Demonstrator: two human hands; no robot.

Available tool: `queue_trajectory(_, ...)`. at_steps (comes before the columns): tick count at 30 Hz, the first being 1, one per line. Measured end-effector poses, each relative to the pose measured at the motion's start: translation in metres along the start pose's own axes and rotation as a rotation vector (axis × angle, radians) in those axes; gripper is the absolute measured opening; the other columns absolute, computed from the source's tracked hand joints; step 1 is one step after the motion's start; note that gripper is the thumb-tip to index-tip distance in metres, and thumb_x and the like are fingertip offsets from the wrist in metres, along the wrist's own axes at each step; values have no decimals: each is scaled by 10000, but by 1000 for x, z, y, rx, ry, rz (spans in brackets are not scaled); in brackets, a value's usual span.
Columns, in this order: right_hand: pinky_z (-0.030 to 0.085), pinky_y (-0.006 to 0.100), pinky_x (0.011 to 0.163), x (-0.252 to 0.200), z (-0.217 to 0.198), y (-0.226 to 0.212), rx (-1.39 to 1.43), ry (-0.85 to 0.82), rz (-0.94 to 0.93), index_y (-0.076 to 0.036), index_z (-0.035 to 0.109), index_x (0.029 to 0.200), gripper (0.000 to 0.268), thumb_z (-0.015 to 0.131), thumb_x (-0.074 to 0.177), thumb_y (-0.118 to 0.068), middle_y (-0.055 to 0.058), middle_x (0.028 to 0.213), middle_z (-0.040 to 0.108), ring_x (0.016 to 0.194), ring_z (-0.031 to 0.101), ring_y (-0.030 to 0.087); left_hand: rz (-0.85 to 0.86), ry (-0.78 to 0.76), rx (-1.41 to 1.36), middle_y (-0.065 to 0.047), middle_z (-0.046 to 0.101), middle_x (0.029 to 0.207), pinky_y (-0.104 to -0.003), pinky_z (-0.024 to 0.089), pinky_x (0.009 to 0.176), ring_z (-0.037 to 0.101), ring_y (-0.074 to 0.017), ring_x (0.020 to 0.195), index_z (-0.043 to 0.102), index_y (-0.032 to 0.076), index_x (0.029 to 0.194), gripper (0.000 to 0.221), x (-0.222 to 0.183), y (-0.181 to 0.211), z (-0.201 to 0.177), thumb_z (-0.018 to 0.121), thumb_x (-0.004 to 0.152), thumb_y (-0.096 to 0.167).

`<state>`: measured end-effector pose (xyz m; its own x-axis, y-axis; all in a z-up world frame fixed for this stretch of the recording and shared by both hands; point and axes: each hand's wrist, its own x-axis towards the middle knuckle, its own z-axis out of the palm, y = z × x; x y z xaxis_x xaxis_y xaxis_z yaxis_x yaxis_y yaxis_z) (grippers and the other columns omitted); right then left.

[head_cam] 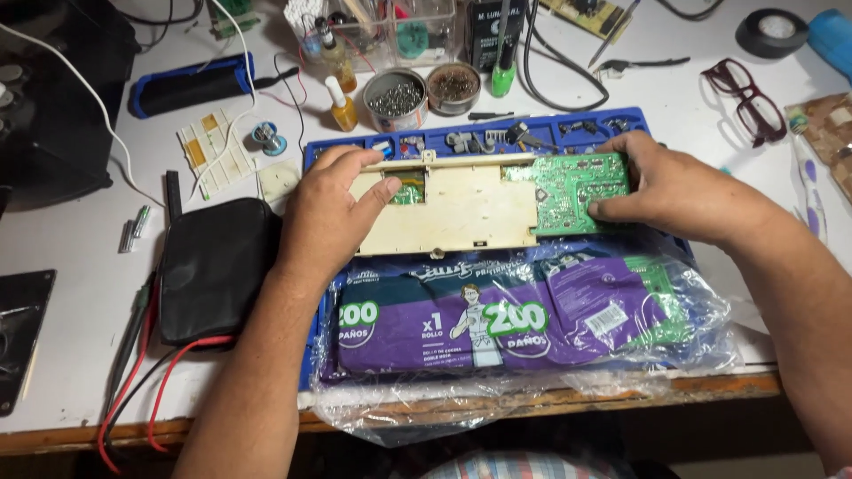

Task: Inspecting a circuit board at a repair bench, rotating it to examine both sides and using a probe to check components.

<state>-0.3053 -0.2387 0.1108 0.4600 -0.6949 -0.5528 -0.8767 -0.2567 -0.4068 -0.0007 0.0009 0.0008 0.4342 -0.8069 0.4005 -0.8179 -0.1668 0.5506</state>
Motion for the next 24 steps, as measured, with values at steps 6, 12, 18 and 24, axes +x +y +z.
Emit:
queue_trajectory(6,526,490,902,6,-4,9,3,8,-22,-277,474,1777,799,814,1055,-304,188,1243,711,1080,730,365,6,6,-2,-111,784,1441,-468,570,1103,733,-324,1352,822,68,1448,483,2,0,-1,813,1106,409)
queue_trajectory(12,608,507,994,-6,-1,-4,35,1,2,-252,422,1811,820,805,1085,-234,216,1335,775,1151,788,392,4,4,-6,-111,784,1442,-472,573,1093,739,-321,1338,823,71,1444,472,3,1,-1,823,1105,401)
queue_trajectory(18,567,515,1073,-4,-1,-1,120,3,5,-254,448,1809,848,809,1043,-200,224,1430,774,1230,764,408,-24,-15,-8,-105,776,1451,-487,586,1043,744,-321,1319,817,77,1457,480,2,4,-2,812,1113,411)
queue_trajectory(24,496,499,892,25,-3,33,172,-21,-124,-229,480,1831,936,857,985,-93,215,1146,608,1043,649,382,-11,15,-28,-93,750,1463,-472,564,1113,714,-313,1358,809,91,1471,498,2,-1,-1,864,1076,389)
